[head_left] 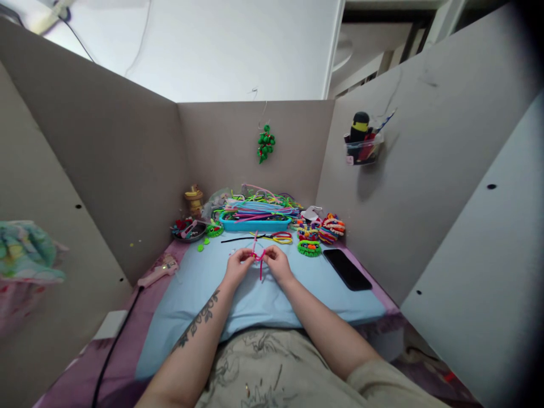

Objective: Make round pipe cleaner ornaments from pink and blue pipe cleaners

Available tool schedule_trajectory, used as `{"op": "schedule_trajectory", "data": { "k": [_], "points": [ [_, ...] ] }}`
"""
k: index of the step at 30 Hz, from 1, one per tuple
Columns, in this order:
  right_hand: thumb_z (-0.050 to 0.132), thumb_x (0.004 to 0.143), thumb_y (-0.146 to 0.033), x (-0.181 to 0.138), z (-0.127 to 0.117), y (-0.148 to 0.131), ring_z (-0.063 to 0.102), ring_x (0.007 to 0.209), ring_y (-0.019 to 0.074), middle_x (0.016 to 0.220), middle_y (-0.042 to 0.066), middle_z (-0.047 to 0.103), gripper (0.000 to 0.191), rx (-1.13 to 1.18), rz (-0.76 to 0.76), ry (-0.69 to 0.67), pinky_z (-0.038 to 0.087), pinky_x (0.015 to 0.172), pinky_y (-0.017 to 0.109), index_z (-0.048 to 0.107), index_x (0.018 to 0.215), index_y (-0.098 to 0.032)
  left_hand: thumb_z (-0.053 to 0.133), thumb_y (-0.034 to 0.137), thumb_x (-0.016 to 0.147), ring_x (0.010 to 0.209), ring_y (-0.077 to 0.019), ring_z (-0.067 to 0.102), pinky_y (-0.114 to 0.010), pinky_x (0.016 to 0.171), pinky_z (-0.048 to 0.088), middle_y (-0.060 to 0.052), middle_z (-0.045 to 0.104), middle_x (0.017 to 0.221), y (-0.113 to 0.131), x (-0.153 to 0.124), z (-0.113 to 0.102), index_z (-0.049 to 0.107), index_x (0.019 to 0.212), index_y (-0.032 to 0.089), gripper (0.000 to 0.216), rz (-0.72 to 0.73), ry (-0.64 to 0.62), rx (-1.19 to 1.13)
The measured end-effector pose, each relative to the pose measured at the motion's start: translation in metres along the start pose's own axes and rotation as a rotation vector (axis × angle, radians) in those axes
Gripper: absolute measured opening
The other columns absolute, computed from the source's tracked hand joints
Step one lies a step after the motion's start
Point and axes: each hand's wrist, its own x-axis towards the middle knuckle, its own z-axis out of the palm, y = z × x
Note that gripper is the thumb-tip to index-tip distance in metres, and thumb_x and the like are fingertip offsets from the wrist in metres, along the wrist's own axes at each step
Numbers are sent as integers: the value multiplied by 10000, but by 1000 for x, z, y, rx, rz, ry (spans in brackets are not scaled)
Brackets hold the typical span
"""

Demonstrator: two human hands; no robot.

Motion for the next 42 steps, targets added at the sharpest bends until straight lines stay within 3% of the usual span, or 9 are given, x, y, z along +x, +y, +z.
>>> {"op": "schedule_trajectory", "data": {
  "k": [5,8,11,15,24,29,34,36,42],
  "points": [
    [583,644,-186,-1,1,0,540,628,121,674,-32,565,105,35,-6,-107,428,610,240,545,741,-184,678,232,626,678,-150,617,-266,669,486,-35,672,746,-6,2,-1,636,793,145,193,-13,-1,-36],
    [543,623,-138,-2,2,-2,580,732,146,778,-7,610,222,19,-32,-176,445,696,270,554,839,-185,684,238,627,669,-146,618,-258,659,479,-37,671,744,-14,5,-1,636,813,139,217,-38,1,-95],
    [500,591,-84,-5,4,-6,583,829,161,884,8,622,363,-93,-100,-220,436,777,296,555,933,-192,706,250,607,660,-146,624,-257,654,477,-37,672,733,-19,7,-2,626,820,133,256,-79,26,-180],
    [515,613,-74,-9,7,-9,560,869,166,911,10,612,410,-277,-181,-258,428,821,320,556,997,-210,727,280,593,679,-160,638,-265,659,482,-53,681,754,-21,9,-2,615,841,128,312,-122,49,-249],
    [615,707,-213,-14,9,-12,516,884,203,904,43,584,264,-649,-406,-149,408,860,380,570,967,-207,741,305,579,644,-156,636,-248,608,481,-51,684,725,-21,8,0,619,832,128,331,-143,30,-248],
    [556,788,-262,-17,11,-20,503,963,210,978,75,541,187,-669,-479,-60,422,868,359,585,965,-207,739,305,577,638,-151,629,-260,628,481,-46,678,715,-19,7,2,613,822,130,326,-147,30,-258],
    [474,832,-221,-17,9,-19,523,892,208,864,71,560,130,-626,-480,22,428,837,367,600,857,-201,726,297,599,662,-138,617,-252,651,475,-43,670,750,-21,8,1,612,848,133,320,-127,48,-230],
    [462,826,-186,-19,9,-19,539,850,200,816,57,587,144,-600,-506,-74,438,815,362,602,846,-212,730,295,589,674,-136,613,-255,671,473,-39,666,755,-21,10,-1,605,848,136,329,-123,125,-237],
    [450,763,-118,-33,17,-26,560,898,189,924,48,640,286,-629,-643,-623,458,824,358,617,948,-258,705,337,612,708,-140,603,-255,686,467,-48,645,768,-25,17,-14,591,880,130,357,-103,445,-238]
  ]
}}
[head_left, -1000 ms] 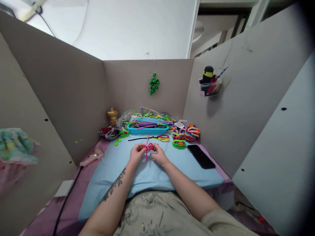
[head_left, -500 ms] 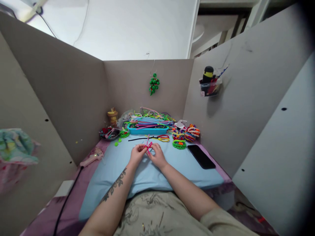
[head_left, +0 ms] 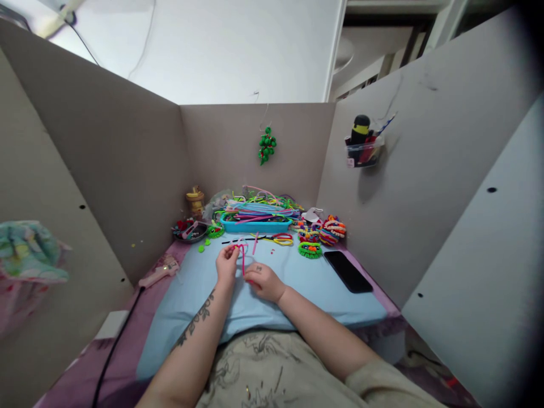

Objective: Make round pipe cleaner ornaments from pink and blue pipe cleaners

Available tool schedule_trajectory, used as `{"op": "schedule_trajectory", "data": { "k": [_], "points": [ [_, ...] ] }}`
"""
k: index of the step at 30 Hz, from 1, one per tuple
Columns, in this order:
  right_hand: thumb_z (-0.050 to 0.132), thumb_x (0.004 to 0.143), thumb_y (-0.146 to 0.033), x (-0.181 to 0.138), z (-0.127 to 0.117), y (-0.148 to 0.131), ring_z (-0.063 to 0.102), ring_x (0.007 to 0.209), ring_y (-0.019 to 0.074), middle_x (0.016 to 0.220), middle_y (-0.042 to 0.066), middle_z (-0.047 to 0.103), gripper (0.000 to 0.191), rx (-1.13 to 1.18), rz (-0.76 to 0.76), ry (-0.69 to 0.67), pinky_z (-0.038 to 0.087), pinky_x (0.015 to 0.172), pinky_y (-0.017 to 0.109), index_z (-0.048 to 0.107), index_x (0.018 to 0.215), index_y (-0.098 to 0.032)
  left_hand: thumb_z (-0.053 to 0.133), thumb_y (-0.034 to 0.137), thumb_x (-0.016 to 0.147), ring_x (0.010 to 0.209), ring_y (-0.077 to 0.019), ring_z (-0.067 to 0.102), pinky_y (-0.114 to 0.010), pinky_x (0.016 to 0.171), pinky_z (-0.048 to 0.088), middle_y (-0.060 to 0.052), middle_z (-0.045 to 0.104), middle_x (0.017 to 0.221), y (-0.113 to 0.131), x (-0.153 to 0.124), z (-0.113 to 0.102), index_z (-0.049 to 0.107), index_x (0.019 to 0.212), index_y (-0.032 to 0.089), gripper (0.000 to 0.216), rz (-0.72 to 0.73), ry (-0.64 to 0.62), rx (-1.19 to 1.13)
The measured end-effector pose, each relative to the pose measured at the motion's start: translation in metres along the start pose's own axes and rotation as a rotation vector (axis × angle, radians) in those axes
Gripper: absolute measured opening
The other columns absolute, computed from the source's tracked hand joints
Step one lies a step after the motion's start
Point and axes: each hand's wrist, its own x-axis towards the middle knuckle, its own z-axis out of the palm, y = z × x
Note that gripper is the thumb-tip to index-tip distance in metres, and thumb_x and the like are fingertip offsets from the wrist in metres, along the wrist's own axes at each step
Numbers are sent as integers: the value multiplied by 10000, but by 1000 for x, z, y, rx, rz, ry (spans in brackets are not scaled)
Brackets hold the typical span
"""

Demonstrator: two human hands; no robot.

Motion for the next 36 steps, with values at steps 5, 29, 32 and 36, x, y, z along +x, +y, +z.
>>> {"op": "schedule_trajectory", "data": {
  "k": [5,29,32,36],
  "points": [
    [415,779,-99,0,2,1,563,929,185,963,58,641,351,12,5,74,453,838,351,594,1039,-252,698,349,619,712,-144,608,-258,683,468,-56,650,779,2,2,-4,595,872,123,355,4,62,8],
    [587,776,-236,3,-6,24,514,839,194,800,33,583,42,-113,424,588,383,815,349,625,773,-219,718,324,623,702,-168,638,-273,690,482,-60,700,775,7,-22,8,674,815,142,269,-50,-516,52],
    [593,770,-228,2,-6,23,511,863,198,817,37,581,52,-104,426,600,384,828,355,641,792,-221,715,322,631,695,-164,635,-265,674,482,-61,700,776,7,-22,8,672,824,140,268,-58,-538,51],
    [591,771,-231,1,-6,24,498,900,204,848,46,567,69,-97,422,585,392,837,362,658,792,-228,718,334,624,683,-165,631,-267,659,483,-62,698,762,8,-22,8,669,817,136,281,-65,-545,63]
  ]
}}
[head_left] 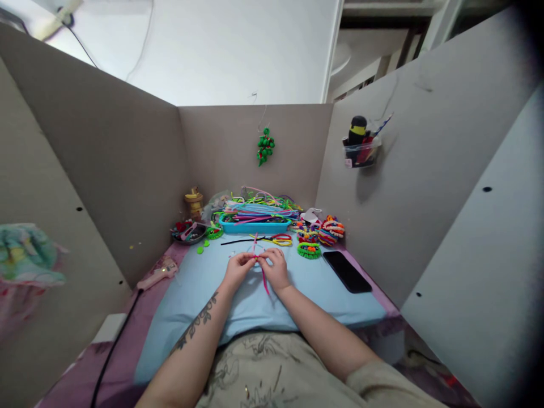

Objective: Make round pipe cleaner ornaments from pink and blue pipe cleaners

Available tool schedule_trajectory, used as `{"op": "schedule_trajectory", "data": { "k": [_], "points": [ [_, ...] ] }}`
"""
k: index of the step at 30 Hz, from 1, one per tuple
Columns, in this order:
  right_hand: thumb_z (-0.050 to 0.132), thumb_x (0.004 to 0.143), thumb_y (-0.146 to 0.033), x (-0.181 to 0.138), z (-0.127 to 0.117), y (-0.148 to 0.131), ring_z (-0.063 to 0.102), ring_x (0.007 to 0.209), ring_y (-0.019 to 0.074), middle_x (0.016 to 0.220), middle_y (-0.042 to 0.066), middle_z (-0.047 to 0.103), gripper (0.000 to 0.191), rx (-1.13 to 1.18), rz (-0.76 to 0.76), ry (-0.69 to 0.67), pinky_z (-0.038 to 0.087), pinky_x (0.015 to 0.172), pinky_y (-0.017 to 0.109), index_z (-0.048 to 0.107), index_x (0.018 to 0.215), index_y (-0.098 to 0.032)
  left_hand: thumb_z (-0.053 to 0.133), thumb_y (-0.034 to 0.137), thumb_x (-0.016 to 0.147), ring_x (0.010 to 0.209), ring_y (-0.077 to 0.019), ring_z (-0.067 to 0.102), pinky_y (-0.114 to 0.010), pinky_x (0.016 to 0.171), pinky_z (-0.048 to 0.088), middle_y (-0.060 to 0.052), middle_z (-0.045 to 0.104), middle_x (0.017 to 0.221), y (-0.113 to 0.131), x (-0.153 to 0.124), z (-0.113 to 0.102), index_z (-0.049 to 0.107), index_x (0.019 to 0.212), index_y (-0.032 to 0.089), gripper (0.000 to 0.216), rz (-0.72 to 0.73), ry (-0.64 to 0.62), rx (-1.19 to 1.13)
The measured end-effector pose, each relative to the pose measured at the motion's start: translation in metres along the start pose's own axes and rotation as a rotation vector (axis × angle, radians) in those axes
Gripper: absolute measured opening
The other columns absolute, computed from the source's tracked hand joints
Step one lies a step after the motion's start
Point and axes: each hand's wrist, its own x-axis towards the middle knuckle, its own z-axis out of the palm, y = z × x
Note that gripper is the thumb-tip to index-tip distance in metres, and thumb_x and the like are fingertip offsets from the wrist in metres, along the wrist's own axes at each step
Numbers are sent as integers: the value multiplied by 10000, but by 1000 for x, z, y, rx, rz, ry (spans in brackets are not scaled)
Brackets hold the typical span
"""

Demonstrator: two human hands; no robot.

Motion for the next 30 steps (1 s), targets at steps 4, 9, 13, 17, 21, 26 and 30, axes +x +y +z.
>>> {"op": "schedule_trajectory", "data": {
  "k": [4,9,13,17,21,26,30],
  "points": [
    [591,757,-226,0,1,2,490,893,200,876,46,523,79,6,6,-18,393,853,366,664,788,-224,731,337,599,675,-161,628,-267,660,483,-58,696,752,1,0,0,664,796,135,289,-11,1,-8],
    [581,746,-195,-2,4,6,481,888,198,883,46,480,61,16,9,-21,403,845,352,632,720,-213,719,330,613,659,-158,625,-269,647,485,-55,692,734,0,-1,1,660,790,137,268,14,-10,17],
    [587,733,-188,-1,5,6,480,862,200,851,47,477,75,13,22,-19,403,826,349,620,666,-199,719,328,613,652,-157,620,-266,639,480,-49,687,720,-1,-1,1,658,785,135,266,12,-3,31],
    [513,788,-185,1,4,9,490,920,203,911,61,505,145,66,44,-3,399,859,348,656,790,-210,717,327,619,659,-151,617,-260,649,472,-46,685,734,-3,2,-2,654,817,135,283,6,64,12],
    [495,774,-122,1,2,10,499,927,204,931,61,523,272,63,17,-68,403,856,355,637,981,-226,724,329,610,712,-160,630,-267,690,473,-57,692,783,-5,6,-6,644,860,136,327,-12,168,-43],
    [561,799,-217,-1,3,3,517,818,194,775,32,596,88,5,-98,-217,392,814,346,647,819,-220,740,322,577,710,-162,633,-274,695,482,-65,686,787,-3,7,-5,632,845,124,350,-30,244,-50],
    [531,830,-244,-2,3,0,513,763,184,725,34,597,124,14,-151,-211,404,738,315,629,766,-204,708,317,607,678,-157,628,-265,654,483,-56,679,759,-3,6,-4,628,831,121,308,-16,226,73]
  ]
}}
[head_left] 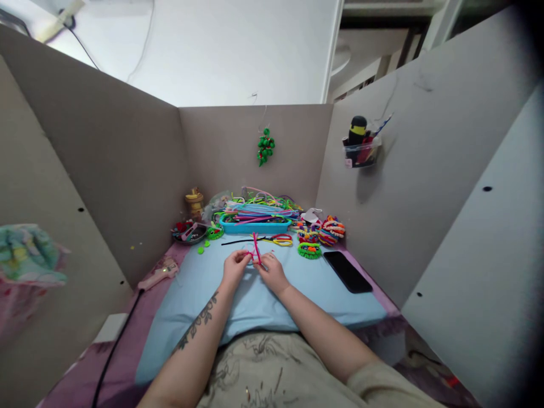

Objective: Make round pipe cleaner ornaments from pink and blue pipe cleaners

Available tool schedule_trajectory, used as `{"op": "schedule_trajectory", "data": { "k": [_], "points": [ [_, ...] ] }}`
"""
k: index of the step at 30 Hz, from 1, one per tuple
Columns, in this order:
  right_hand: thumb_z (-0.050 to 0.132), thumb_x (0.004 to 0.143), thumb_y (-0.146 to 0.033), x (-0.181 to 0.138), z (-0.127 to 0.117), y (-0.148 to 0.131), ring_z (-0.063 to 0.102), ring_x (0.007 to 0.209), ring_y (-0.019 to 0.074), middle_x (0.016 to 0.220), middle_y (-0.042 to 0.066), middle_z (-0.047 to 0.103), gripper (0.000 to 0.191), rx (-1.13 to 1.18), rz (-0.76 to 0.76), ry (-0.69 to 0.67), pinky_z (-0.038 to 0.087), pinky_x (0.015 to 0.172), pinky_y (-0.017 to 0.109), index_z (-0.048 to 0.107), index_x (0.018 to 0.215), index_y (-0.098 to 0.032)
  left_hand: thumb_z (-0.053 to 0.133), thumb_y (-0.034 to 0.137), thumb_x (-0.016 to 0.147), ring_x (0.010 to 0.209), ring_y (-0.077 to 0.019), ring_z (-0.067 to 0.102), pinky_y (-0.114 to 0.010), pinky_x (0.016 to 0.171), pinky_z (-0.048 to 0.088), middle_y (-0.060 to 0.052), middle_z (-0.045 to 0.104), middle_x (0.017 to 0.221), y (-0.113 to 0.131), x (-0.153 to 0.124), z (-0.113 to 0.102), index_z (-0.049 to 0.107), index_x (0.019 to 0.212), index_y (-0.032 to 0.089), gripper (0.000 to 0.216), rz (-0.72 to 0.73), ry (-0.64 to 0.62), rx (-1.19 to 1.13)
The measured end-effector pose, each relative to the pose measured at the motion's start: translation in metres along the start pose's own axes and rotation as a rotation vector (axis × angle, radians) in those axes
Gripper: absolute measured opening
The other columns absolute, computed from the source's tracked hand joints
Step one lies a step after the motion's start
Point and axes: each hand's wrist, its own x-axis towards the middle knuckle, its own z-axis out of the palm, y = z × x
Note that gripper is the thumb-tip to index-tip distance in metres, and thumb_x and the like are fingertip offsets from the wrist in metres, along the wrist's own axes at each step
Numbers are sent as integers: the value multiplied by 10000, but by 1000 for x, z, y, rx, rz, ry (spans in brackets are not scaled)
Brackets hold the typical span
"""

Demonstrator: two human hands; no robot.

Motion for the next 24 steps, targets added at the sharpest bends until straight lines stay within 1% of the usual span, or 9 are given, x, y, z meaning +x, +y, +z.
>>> {"op": "schedule_trajectory", "data": {
  "k": [4,7,11,14,16,18,20,22,24],
  "points": [
    [529,823,-225,-2,-2,1,512,744,189,692,29,577,107,18,-9,76,406,743,333,607,755,-199,664,282,644,653,-156,622,-260,633,477,-48,677,717,-3,-2,2,645,798,124,221,94,-57,193],
    [529,820,-216,-1,-4,2,516,759,193,687,25,576,114,36,18,101,410,754,338,604,734,-206,647,286,660,636,-158,620,-259,615,474,-46,678,697,-4,-2,3,654,795,130,207,139,-59,273],
    [563,792,-197,2,-4,2,529,826,195,779,34,601,65,58,94,79,412,785,335,626,806,-207,636,302,672,686,-172,634,-278,662,485,-59,690,758,-5,0,2,656,830,134,232,139,-42,240],
    [593,752,-170,2,-1,5,531,868,200,834,38,608,122,53,127,44,410,811,340,630,862,-209,607,293,698,736,-180,640,-291,695,486,-74,691,826,-6,0,1,647,874,133,241,166,-57,217],
    [596,740,-157,2,0,7,530,873,200,833,36,608,112,41,127,36,403,829,345,627,835,-207,595,288,710,726,-176,635,-287,681,482,-71,686,817,-6,0,1,629,903,134,249,176,-65,221],
    [589,742,-154,2,1,8,525,864,197,821,33,602,75,24,124,35,396,835,347,617,789,-205,587,280,716,685,-164,622,-270,641,470,-54,671,766,-5,-1,1,600,919,135,249,178,-65,223],
    [578,750,-161,2,0,7,517,842,193,788,25,584,50,9,126,33,391,831,344,599,737,-205,583,262,716,645,-146,600,-250,608,448,-27,644,712,-4,-2,1,571,907,143,225,197,-77,235],
    [566,754,-169,2,-2,5,509,823,188,758,18,558,66,6,142,36,388,827,340,575,699,-205,577,239,716,616,-130,574,-236,594,426,2,610,667,-3,-3,2,544,885,156,191,231,-95,258],
    [560,746,-174,3,-2,3,503,823,186,762,17,535,70,16,172,60,391,824,331,556,683,-203,563,220,724,607,-119,552,-227,590,411,19,582,657,-2,-5,3,523,869,166,160,265,-117,282]
  ]
}}
